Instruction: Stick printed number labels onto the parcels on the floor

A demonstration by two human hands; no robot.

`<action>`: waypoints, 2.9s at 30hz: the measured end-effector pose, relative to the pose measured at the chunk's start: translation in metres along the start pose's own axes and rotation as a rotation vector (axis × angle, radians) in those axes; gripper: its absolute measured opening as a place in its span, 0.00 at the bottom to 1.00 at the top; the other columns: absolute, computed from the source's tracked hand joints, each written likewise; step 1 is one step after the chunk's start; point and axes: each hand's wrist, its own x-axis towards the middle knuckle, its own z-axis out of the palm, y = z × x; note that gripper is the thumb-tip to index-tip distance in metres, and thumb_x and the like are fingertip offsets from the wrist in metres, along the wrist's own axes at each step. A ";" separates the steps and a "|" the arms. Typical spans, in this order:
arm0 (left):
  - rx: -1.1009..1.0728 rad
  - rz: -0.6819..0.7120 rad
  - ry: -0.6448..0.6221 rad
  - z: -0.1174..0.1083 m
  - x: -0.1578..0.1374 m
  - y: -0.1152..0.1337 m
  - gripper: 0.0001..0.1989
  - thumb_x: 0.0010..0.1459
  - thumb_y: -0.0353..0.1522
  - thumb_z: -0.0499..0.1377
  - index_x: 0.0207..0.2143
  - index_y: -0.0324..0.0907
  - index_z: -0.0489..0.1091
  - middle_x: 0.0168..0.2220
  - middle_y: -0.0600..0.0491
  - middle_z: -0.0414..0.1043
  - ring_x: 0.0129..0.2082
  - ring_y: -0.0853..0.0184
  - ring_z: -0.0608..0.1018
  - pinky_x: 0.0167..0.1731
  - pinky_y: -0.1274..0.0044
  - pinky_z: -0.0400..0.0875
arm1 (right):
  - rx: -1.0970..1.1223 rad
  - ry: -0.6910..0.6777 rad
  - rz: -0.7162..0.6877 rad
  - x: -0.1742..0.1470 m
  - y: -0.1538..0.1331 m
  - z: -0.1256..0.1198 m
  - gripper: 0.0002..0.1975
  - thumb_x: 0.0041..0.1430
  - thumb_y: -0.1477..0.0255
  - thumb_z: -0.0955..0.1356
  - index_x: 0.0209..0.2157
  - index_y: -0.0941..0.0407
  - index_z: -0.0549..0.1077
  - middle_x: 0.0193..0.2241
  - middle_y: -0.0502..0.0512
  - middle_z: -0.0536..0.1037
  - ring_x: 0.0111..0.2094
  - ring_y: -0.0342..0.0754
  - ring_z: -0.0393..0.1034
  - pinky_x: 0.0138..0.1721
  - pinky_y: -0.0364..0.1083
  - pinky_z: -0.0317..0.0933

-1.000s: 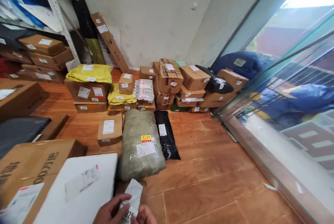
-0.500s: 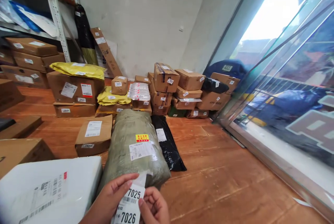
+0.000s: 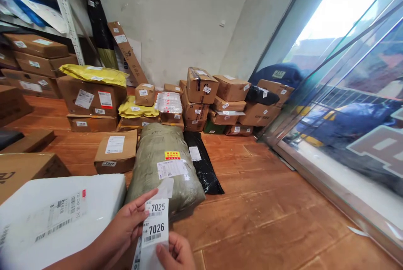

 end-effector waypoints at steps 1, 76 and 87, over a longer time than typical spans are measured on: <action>0.010 0.000 0.007 0.001 -0.001 0.002 0.39 0.42 0.25 0.62 0.60 0.39 0.58 0.39 0.49 0.77 0.30 0.71 0.76 0.32 0.77 0.71 | -0.033 -0.026 0.022 -0.002 -0.005 0.000 0.25 0.43 0.54 0.74 0.37 0.58 0.76 0.26 0.55 0.79 0.28 0.50 0.73 0.34 0.48 0.64; 1.106 0.192 -0.341 -0.022 -0.019 -0.029 0.28 0.49 0.56 0.52 0.15 0.42 0.55 0.16 0.60 0.52 0.20 0.73 0.57 0.23 0.78 0.50 | -0.556 -0.040 -0.294 -0.026 -0.060 0.012 0.13 0.50 0.61 0.71 0.33 0.55 0.77 0.31 0.55 0.71 0.32 0.45 0.66 0.32 0.44 0.59; 1.011 0.109 -0.237 -0.025 -0.025 -0.035 0.26 0.41 0.54 0.60 0.15 0.42 0.58 0.15 0.61 0.51 0.19 0.74 0.54 0.20 0.77 0.45 | -0.226 -0.057 -0.278 -0.022 -0.043 0.020 0.13 0.44 0.61 0.75 0.24 0.56 0.74 0.23 0.48 0.66 0.25 0.40 0.58 0.28 0.42 0.52</action>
